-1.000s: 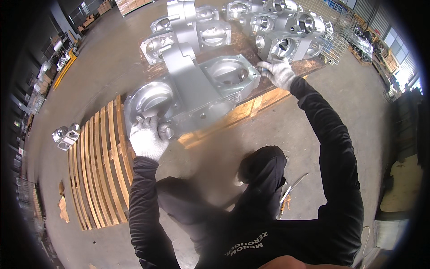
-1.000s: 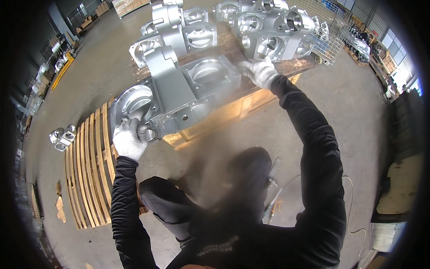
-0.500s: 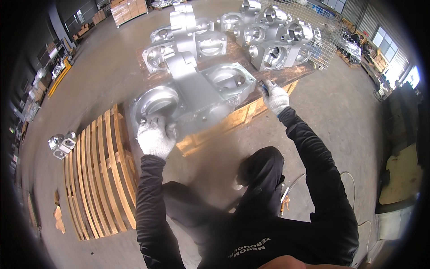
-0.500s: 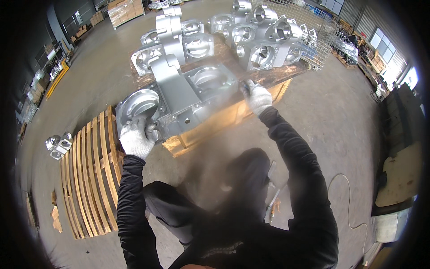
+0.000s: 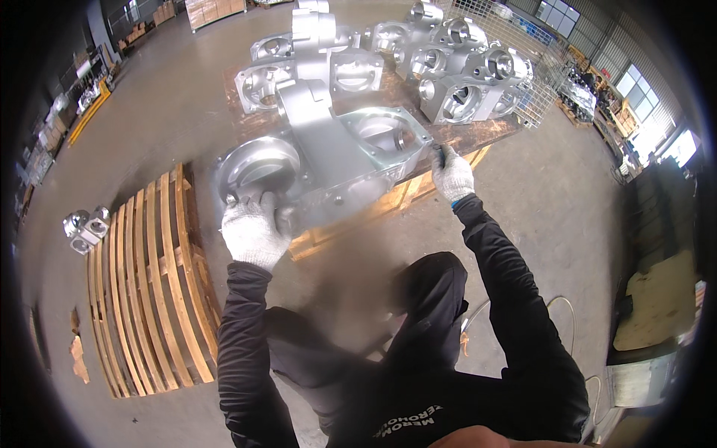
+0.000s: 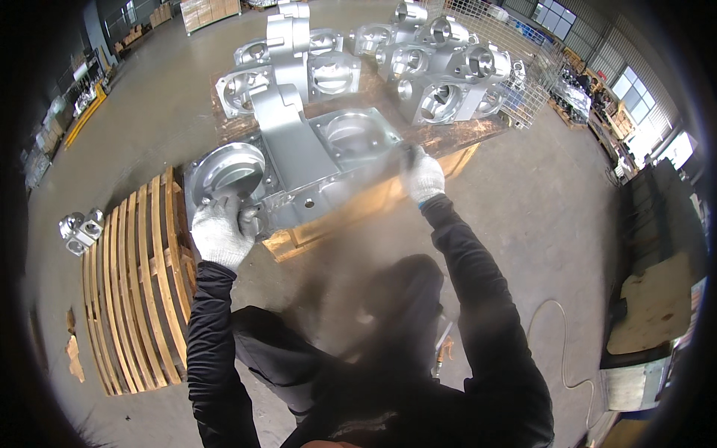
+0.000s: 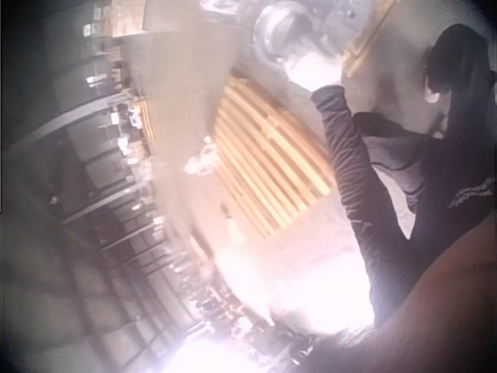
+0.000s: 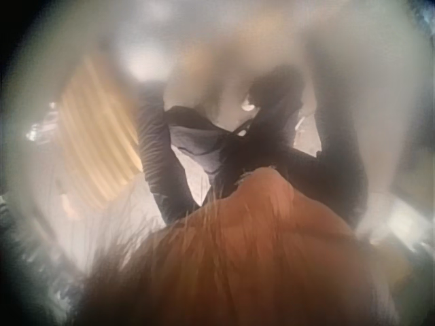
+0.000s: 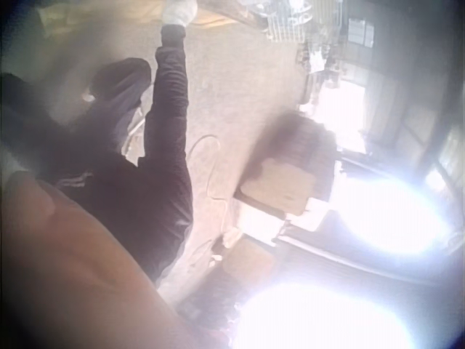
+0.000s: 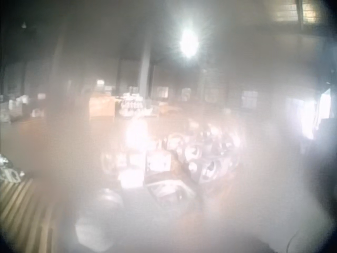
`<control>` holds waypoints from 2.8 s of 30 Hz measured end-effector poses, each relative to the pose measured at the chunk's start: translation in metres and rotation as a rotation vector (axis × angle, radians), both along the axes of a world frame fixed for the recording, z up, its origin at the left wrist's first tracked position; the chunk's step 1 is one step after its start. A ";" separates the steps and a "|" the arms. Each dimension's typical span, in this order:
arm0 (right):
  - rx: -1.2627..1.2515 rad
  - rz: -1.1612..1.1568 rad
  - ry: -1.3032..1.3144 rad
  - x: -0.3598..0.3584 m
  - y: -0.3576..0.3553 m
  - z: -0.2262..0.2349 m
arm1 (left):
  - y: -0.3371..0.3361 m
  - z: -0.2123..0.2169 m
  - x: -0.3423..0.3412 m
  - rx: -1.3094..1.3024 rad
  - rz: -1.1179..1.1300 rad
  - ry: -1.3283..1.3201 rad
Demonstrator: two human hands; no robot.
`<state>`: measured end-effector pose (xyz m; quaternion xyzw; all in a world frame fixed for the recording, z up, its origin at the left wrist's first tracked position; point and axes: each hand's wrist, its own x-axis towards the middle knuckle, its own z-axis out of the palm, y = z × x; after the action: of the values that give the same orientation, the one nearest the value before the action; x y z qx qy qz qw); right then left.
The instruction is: The person deburrs and polishes metal castings on a wooden workbench using a deburring tool and a sanding block. They rotate each part to treat edges and surfaces, then place finished pieces on a nearby wooden pallet.
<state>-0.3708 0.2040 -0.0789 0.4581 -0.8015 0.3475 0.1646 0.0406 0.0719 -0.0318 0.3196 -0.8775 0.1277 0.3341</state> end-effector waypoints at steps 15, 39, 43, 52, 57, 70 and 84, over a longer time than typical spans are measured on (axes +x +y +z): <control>0.257 -0.068 0.399 0.000 0.001 0.014 | -0.007 -0.008 0.002 0.006 -0.041 0.104; 0.327 -0.039 0.301 0.092 0.005 0.021 | -0.002 -0.008 0.003 0.007 -0.020 0.169; 0.270 -0.042 0.320 0.103 0.004 0.022 | 0.000 -0.003 0.004 0.006 -0.005 0.119; 0.340 -0.028 0.287 0.146 -0.002 0.005 | 0.006 0.003 0.007 0.157 0.050 -0.068; 0.198 0.149 0.063 0.160 0.004 0.014 | 0.002 0.002 0.006 0.037 0.033 0.023; 0.041 0.069 0.012 0.170 0.005 0.013 | -0.001 -0.003 0.007 -0.009 -0.013 0.086; 0.002 -0.029 0.027 0.197 -0.008 0.012 | -0.002 -0.008 0.005 -0.024 -0.035 0.183</control>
<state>-0.1733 0.1961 -0.0674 0.4512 -0.8062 0.3379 0.1799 0.0456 0.0698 -0.0398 0.3105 -0.8471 0.1026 0.4190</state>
